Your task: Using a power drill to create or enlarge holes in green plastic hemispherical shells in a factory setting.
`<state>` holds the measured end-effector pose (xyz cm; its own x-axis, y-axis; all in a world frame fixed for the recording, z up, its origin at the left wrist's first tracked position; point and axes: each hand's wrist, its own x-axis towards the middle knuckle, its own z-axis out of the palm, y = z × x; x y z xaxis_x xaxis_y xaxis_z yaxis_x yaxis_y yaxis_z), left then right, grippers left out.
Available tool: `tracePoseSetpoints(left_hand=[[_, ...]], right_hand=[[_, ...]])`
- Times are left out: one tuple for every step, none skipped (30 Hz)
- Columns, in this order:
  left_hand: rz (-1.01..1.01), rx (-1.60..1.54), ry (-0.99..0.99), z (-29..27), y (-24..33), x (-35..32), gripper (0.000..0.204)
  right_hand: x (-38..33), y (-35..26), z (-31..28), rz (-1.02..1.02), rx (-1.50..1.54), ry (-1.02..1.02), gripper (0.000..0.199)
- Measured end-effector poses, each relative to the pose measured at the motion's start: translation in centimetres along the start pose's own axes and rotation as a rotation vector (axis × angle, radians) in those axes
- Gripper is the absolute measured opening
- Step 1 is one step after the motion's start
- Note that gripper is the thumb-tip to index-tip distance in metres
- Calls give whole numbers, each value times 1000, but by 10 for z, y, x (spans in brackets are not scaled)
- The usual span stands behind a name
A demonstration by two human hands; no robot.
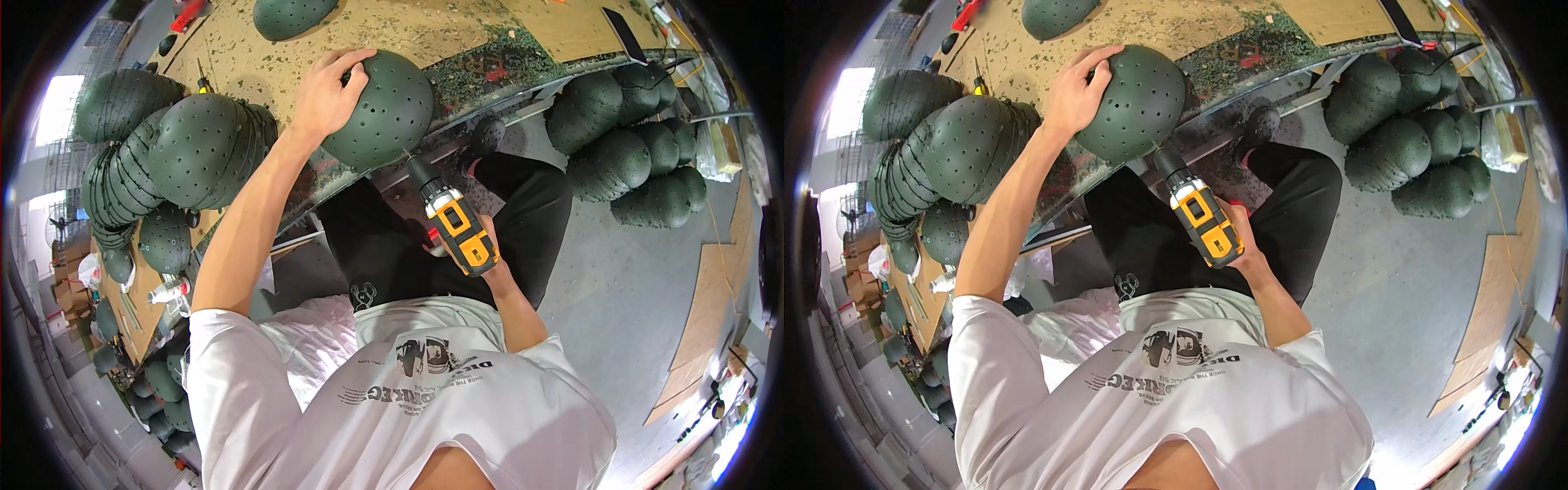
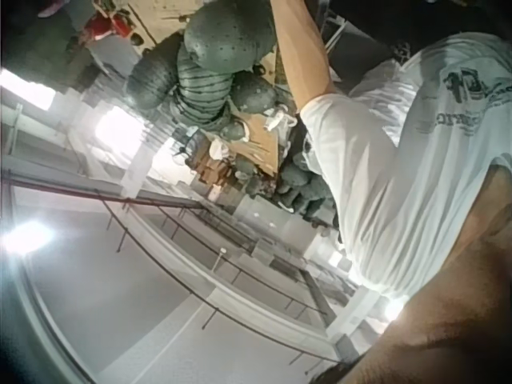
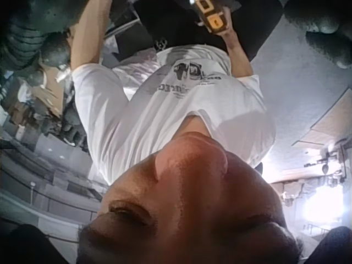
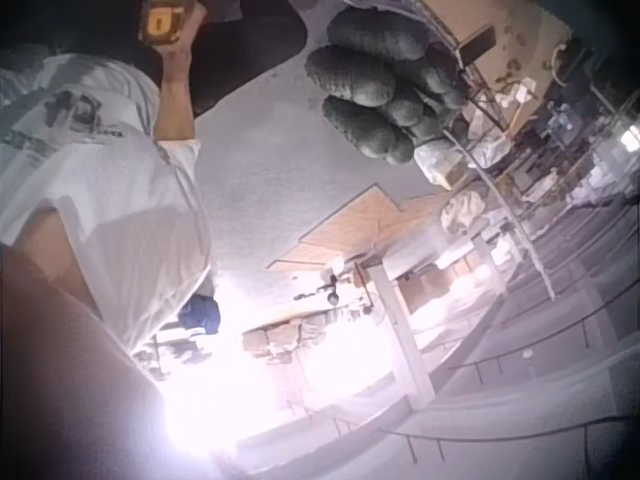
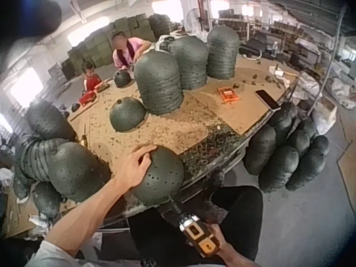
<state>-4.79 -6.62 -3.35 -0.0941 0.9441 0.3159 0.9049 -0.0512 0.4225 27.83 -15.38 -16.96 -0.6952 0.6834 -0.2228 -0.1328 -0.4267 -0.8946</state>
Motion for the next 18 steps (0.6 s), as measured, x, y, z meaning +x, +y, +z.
tracePoseSetpoints(left_hand=[[-5,-4,5,0,0,1,35],[-4,-4,4,1,0,2,35],[1,10,-1,3,0,2,35],[8,26,-3,4,-1,2,35],[11,26,-3,4,-2,2,35],[5,20,1,3,-4,1,35],[2,12,5,3,-5,2,35],[7,8,4,3,-3,3,35],[3,-1,5,3,-1,5,34],[0,-8,6,2,1,6,34],[3,-5,8,1,-1,4,34],[6,-17,19,-1,-1,3,34],[15,-29,31,-1,0,4,34],[26,-23,36,-2,2,5,34],[9,-39,42,-2,5,3,33],[-2,-49,52,-2,8,3,32],[18,-49,79,-1,10,3,29],[37,-28,93,0,9,1,29]], right_hand=[[-2,-10,1,-191,-317,12,39],[-5,-15,2,-381,-634,24,36],[-13,-5,-5,-623,-850,41,30],[-18,-15,0,-706,-911,99,23],[-22,-22,1,-811,-957,115,23],[-27,-25,0,-917,-1003,132,24],[-37,-24,0,-875,-1057,183,25],[-50,-21,-3,-830,-1112,235,27],[-59,0,-16,-722,-970,259,27],[-66,9,-26,-488,-766,205,30],[-68,-2,-30,-244,-325,156,32],[-70,-12,-32,0,115,99,35],[-64,-23,-31,-16,231,97,39],[-62,-29,-32,-46,401,101,40],[-62,-30,-38,-52,510,135,41],[-60,-31,-48,-64,621,163,43],[-58,-30,-60,-112,735,148,43],[-56,-23,-74,-158,851,128,44]])
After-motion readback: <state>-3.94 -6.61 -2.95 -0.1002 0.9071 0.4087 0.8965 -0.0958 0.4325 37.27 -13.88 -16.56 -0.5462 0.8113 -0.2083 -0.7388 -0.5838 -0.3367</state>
